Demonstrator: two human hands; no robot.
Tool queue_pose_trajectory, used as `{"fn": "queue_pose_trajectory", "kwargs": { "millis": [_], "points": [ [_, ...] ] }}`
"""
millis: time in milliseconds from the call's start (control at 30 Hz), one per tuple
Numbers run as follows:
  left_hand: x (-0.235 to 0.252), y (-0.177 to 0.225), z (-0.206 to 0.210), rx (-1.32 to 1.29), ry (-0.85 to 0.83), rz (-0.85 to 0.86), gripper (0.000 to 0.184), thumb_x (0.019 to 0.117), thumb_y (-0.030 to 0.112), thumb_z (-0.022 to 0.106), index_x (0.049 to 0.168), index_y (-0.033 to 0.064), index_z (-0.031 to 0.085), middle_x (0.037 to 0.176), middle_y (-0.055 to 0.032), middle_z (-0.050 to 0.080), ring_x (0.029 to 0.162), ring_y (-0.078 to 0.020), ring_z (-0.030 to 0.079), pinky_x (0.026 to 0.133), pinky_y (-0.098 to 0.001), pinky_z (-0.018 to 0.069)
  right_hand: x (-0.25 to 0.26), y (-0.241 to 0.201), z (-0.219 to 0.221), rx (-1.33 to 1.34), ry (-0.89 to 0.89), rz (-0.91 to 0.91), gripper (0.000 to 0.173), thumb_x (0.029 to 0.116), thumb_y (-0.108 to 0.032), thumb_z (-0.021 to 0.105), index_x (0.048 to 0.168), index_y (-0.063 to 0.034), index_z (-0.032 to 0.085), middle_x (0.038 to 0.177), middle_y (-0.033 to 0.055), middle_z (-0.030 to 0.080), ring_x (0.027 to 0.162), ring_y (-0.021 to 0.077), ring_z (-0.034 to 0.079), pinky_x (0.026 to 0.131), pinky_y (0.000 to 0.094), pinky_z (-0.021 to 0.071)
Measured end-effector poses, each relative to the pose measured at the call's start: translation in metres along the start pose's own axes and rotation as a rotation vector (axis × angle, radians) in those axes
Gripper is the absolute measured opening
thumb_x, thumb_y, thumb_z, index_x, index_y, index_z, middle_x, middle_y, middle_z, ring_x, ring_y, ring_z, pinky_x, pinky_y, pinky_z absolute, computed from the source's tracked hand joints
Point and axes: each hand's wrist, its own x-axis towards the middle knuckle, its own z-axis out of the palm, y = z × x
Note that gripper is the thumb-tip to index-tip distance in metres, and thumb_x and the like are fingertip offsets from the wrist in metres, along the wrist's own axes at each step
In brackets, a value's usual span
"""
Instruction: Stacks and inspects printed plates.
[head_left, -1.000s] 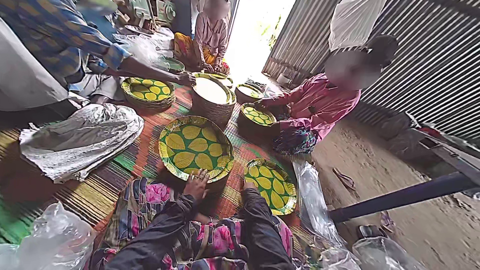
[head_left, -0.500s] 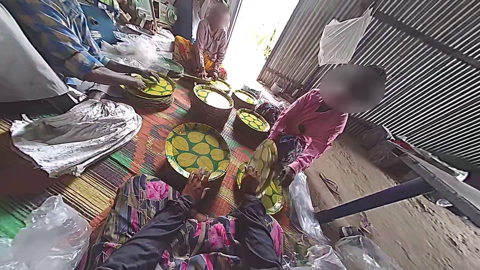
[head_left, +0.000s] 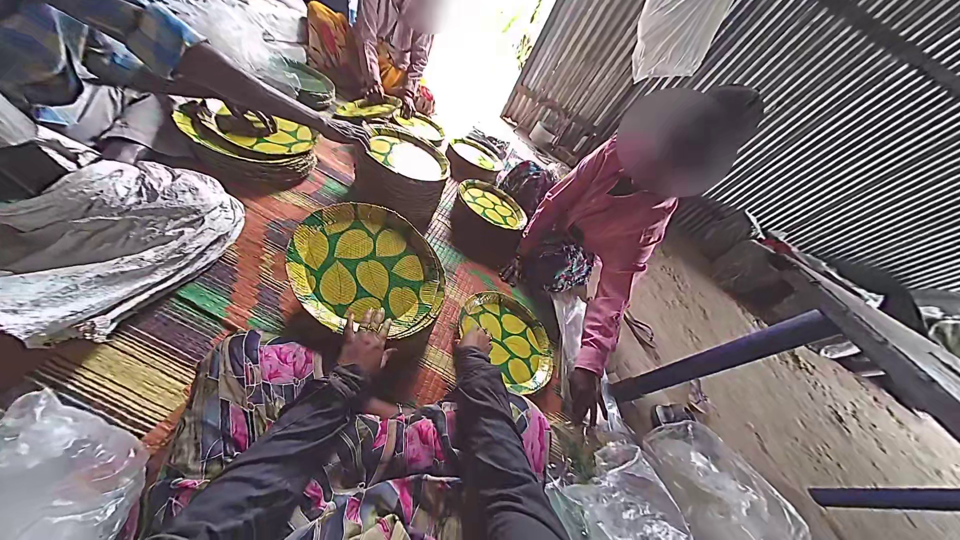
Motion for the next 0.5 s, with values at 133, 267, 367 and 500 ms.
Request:
{"fn": "queue_pose_trajectory", "kwargs": {
  "millis": [133, 267, 367, 500],
  "points": [
    [0.003, 0.0, 0.005, -0.03, 0.041, 0.067, 0.066, 0.1031, 0.04, 0.059, 0.157, 0.0061, 0.042, 0.169, -0.016, 0.029, 0.159, -0.0344, 0.02, 0.125, -0.0638, 0.011, 0.004, 0.004, 0.017, -0.102, -0.183, 0.054, 0.046, 0.0993, -0.028, 0.064, 0.134, 0.0012, 0.063, 0.147, 0.0236, 0.055, 0.14, 0.0387, 0.05, 0.109, 0.0602, 0.0441],
    [0.001, -0.005, 0.004, -0.105, 0.076, 0.099, 0.056, 0.1024, 0.038, 0.06, 0.149, 0.0073, 0.053, 0.165, -0.0139, 0.038, 0.157, -0.0334, 0.026, 0.126, -0.0602, 0.0143, -0.003, -0.005, 0.015, -0.094, -0.177, 0.019, 0.043, 0.1014, -0.024, 0.061, 0.136, 0.0023, 0.061, 0.148, 0.0236, 0.055, 0.141, 0.0388, 0.05, 0.109, 0.0598, 0.0437],
    [0.002, -0.012, 0.008, -0.181, 0.176, 0.154, 0.042, 0.1049, 0.031, 0.056, 0.137, 0.0058, 0.064, 0.156, -0.0139, 0.052, 0.152, -0.0352, 0.038, 0.124, -0.0608, 0.0204, -0.002, -0.002, 0.018, -0.094, -0.174, 0.03, 0.044, 0.1017, -0.024, 0.06, 0.137, 0.0025, 0.06, 0.149, 0.0238, 0.054, 0.142, 0.039, 0.049, 0.109, 0.0591, 0.0443],
    [-0.001, -0.013, 0.007, -0.232, 0.231, 0.164, 0.041, 0.1048, 0.033, 0.057, 0.134, 0.006, 0.068, 0.155, -0.0163, 0.053, 0.154, -0.04, 0.033, 0.124, -0.0671, 0.0115, -0.007, 0.001, 0.018, -0.072, -0.183, 0.033, 0.047, 0.1016, -0.025, 0.061, 0.138, 0.0048, 0.058, 0.151, 0.0249, 0.052, 0.144, 0.0389, 0.047, 0.111, 0.0581, 0.0433]
  ]
}}
